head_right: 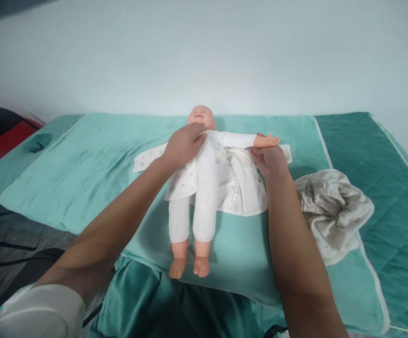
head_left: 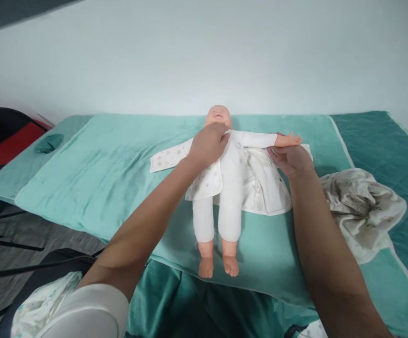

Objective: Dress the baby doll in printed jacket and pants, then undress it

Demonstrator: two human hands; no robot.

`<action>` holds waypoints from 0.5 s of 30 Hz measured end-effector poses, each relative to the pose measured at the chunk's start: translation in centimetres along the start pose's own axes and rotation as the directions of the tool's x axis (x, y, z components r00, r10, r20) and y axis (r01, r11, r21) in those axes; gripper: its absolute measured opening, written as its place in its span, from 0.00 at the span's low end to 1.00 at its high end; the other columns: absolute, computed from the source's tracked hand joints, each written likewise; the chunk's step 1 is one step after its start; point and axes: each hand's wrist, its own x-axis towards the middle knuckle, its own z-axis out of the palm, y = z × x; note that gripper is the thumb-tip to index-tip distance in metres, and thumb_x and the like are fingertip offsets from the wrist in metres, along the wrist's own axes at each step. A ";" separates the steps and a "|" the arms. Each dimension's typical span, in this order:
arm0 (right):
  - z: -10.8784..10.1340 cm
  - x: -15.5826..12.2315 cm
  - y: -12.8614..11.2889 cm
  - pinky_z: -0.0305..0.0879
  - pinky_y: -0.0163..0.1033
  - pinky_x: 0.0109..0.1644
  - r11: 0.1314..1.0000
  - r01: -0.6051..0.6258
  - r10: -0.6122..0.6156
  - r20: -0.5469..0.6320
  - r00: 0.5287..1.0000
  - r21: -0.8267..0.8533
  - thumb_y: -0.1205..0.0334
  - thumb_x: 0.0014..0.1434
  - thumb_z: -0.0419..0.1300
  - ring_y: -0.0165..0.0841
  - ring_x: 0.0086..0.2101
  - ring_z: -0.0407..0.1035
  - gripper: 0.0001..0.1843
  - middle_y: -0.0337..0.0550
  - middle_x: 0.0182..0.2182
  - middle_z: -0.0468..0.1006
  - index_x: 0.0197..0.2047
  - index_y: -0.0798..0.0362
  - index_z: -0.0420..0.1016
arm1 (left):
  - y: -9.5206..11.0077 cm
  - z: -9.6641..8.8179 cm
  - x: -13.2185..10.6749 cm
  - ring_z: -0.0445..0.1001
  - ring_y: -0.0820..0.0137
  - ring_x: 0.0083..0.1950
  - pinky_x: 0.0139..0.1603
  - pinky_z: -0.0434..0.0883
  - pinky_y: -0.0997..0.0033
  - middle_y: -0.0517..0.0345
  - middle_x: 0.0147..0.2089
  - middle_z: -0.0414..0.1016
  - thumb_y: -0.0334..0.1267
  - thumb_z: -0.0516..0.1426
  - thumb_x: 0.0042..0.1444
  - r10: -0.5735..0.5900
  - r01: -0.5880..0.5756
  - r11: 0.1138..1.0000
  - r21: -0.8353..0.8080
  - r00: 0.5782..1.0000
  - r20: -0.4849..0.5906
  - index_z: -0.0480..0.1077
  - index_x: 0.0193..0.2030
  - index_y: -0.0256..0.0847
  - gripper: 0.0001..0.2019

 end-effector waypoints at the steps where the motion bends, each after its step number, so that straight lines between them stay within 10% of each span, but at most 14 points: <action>1: 0.2 -0.2 0.0 0.77 0.36 0.53 1.000 0.010 -0.010 0.006 1.000 -0.017 0.82 0.40 0.61 0.29 0.49 0.77 0.28 0.34 0.43 0.82 0.43 0.47 0.75 | 0.7 0.2 0.6 0.71 0.57 0.67 0.66 0.68 0.59 0.49 0.64 0.76 0.36 0.48 0.69 0.021 -0.021 0.999 0.039 1.000 0.012 0.74 0.58 0.40 0.18; 10: 0.4 -0.8 -0.5 0.73 0.43 0.51 0.831 0.232 -0.211 0.100 0.972 -0.505 0.66 0.47 0.63 0.40 0.45 0.76 0.11 0.40 0.36 0.81 0.37 0.53 0.76 | 6.3 4.5 6.6 0.75 0.56 0.57 0.51 0.72 0.61 0.44 0.59 0.75 0.34 0.57 0.61 0.130 -0.198 0.968 0.155 0.921 0.366 0.67 0.61 0.39 0.21; 15: 1.4 -2.5 -0.9 0.68 0.48 0.51 0.248 0.218 -0.163 0.182 0.970 -0.944 0.55 0.58 0.61 0.46 0.44 0.76 0.10 0.47 0.36 0.81 0.35 0.53 0.75 | 5.6 4.2 7.4 0.77 0.57 0.51 0.45 0.69 0.62 0.46 0.51 0.78 0.33 0.59 0.58 0.188 -0.275 0.943 0.187 0.904 0.384 0.69 0.56 0.39 0.18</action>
